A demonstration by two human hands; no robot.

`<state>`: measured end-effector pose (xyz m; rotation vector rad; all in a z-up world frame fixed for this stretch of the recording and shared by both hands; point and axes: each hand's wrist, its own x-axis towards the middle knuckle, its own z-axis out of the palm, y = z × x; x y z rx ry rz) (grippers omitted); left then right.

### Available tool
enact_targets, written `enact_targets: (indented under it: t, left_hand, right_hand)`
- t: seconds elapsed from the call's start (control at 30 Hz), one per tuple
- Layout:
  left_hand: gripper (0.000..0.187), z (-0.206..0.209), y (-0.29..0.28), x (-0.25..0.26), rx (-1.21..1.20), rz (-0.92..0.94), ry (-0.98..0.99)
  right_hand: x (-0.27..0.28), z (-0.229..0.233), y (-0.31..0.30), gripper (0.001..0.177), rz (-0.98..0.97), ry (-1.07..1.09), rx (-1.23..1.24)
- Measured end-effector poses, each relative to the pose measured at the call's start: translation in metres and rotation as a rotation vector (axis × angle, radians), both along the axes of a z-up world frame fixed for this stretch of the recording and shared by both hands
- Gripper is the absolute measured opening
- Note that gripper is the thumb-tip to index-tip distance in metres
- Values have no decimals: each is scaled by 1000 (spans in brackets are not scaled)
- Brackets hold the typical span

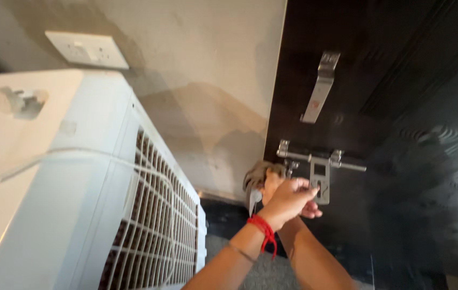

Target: The person wipes a dark metal door with a gray cloth, focusing on the handle, latch, and surrounding surface. They move the cloth in circular and linear motions across the door's textured surface.

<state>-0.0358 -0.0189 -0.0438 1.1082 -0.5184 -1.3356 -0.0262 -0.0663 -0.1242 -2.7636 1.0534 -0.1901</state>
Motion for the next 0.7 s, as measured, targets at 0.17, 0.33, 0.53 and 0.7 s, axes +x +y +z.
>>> enact_targets:
  t: [0.17,0.33,0.53,0.7]
  left_hand:
    - [30,16,1,2,23,14,-59]
    - [34,23,-3,1,60,75,-125]
    - [32,10,-6,-2,-52,53,-30]
    - [23,7,-3,2,-36,24,-77]
  right_hand:
    - [10,26,12,55,-463,376,-373]
    - [19,-33,-20,40,-155,107,-28]
    - [11,-133,-58,32,170,-1549,2085]
    - [-1,-109,-49,32,409,-3072,2258]
